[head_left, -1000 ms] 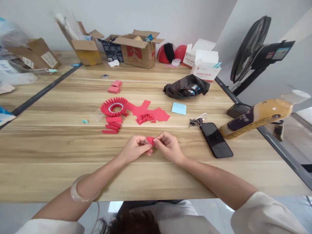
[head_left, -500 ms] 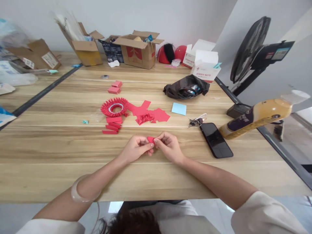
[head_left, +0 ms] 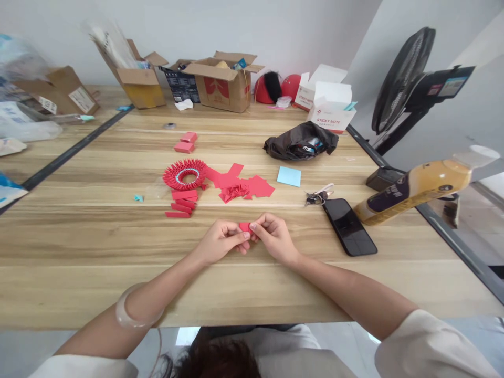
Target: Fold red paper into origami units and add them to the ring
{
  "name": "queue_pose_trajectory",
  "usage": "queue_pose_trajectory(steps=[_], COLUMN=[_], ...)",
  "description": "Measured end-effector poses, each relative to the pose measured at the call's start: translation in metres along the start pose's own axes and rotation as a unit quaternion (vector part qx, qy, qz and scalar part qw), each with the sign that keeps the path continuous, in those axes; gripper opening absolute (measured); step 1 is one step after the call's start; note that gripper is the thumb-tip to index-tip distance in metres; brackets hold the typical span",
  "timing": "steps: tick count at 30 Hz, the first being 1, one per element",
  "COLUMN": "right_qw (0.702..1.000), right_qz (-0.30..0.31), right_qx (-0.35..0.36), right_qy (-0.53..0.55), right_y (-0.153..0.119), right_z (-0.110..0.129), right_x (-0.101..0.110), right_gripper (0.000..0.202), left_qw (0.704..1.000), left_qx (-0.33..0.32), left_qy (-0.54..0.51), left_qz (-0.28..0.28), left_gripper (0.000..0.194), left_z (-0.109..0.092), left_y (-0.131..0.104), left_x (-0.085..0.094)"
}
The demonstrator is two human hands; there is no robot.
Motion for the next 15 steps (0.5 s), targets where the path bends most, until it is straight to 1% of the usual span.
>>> queue_pose_trajectory(steps=[8,15], right_qw=[1.000,0.999], right_qz=[0.003,0.012], right_qx=[0.002,0.015], right_qy=[0.031,0.044], right_y=[0.0008,0.0004], right_z=[0.0013,0.0050], right_x=[-0.0010,-0.0012], right_gripper=[0.025,0.025], left_qw=[0.999,0.999], left_qx=[0.014,0.000], left_qy=[-0.027,-0.024], left_qz=[-0.019,-0.022], left_gripper=[0.017,0.017], left_z=[0.0020,0.0003], left_y=[-0.0004,0.0004], left_x=[0.0032,0.0044])
Point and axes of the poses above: each hand's wrist, its own y-axis towards the middle knuckle, its own x-axis out of the back of the hand, z = x × y, the point moved 8 cm from there along y, towards the middle knuckle, and after that the axes turned 1 degree about z, right-handed, at the moved point
